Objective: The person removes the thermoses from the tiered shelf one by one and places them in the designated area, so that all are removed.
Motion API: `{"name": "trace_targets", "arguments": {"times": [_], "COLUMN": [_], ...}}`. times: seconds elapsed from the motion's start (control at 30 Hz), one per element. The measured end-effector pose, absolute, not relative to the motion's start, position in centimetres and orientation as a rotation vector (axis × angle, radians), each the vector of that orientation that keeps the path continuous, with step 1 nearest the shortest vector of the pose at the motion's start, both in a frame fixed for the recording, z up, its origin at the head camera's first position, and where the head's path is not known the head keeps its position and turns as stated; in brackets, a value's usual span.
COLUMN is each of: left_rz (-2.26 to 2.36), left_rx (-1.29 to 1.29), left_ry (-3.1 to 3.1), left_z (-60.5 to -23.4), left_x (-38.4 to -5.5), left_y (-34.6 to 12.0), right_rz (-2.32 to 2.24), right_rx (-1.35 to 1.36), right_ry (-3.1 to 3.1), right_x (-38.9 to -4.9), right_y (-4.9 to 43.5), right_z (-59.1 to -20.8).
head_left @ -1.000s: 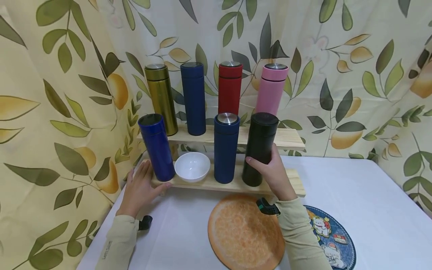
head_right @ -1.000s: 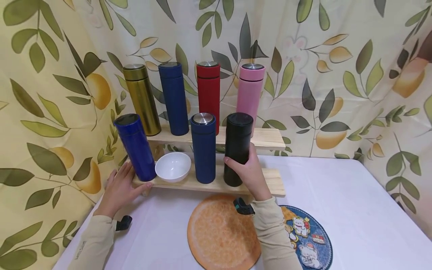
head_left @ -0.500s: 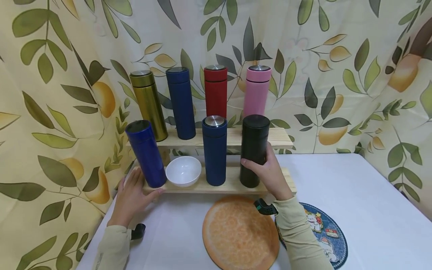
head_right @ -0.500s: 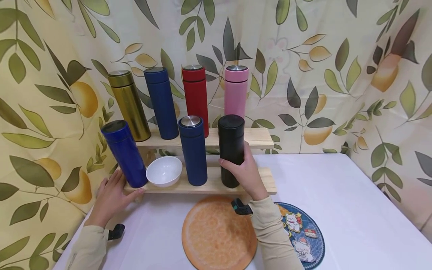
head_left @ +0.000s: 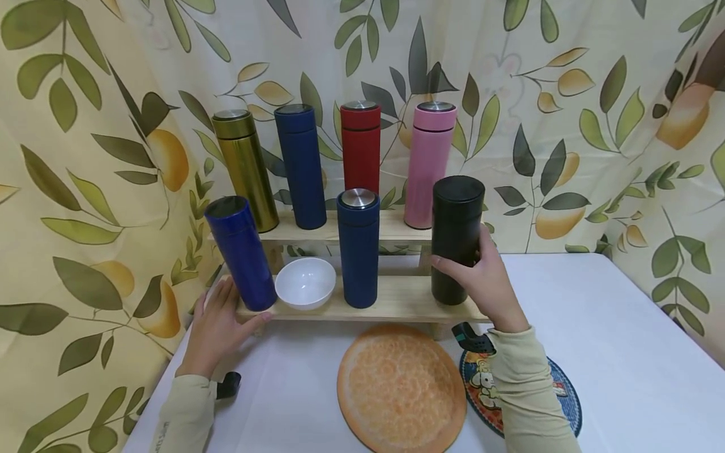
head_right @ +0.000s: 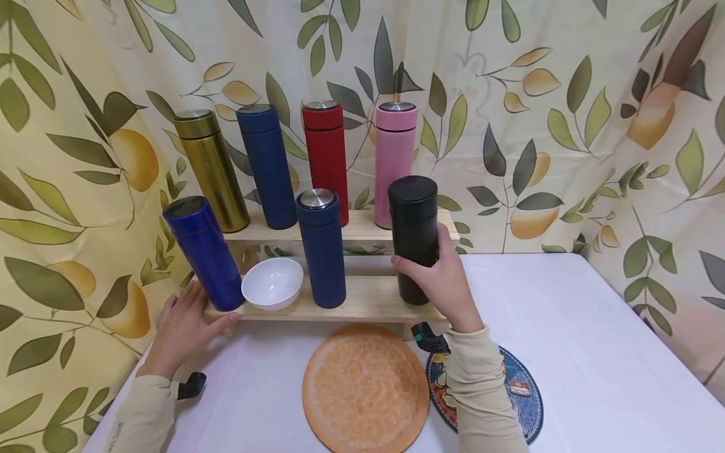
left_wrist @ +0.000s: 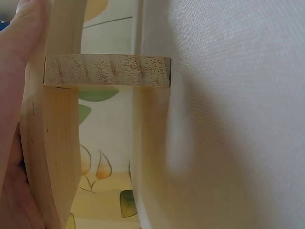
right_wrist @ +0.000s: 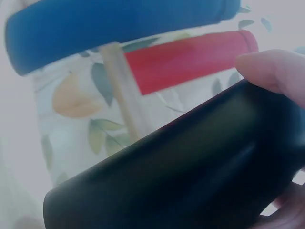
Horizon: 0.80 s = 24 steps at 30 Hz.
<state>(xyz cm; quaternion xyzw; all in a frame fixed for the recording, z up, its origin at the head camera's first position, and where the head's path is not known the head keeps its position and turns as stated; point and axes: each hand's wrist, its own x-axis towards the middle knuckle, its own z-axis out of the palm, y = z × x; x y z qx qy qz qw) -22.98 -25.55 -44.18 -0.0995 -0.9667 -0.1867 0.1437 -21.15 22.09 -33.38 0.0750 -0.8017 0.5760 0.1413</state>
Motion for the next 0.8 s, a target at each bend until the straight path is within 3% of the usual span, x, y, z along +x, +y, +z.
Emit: {"name": "trace_targets", "arguments": {"times": [0.8], "left_rz": [-0.562], "left_rx": [-0.247], "left_ry": [-2.819], "left_z": [-44.1], "left_x": [-23.0], "left_y": [-25.5], "right_rz": [1.557], "right_rx": [0.142], "right_ry": [-2.283], "right_x": [-20.5], "right_y": [29.2], "right_z": [-33.0]}}
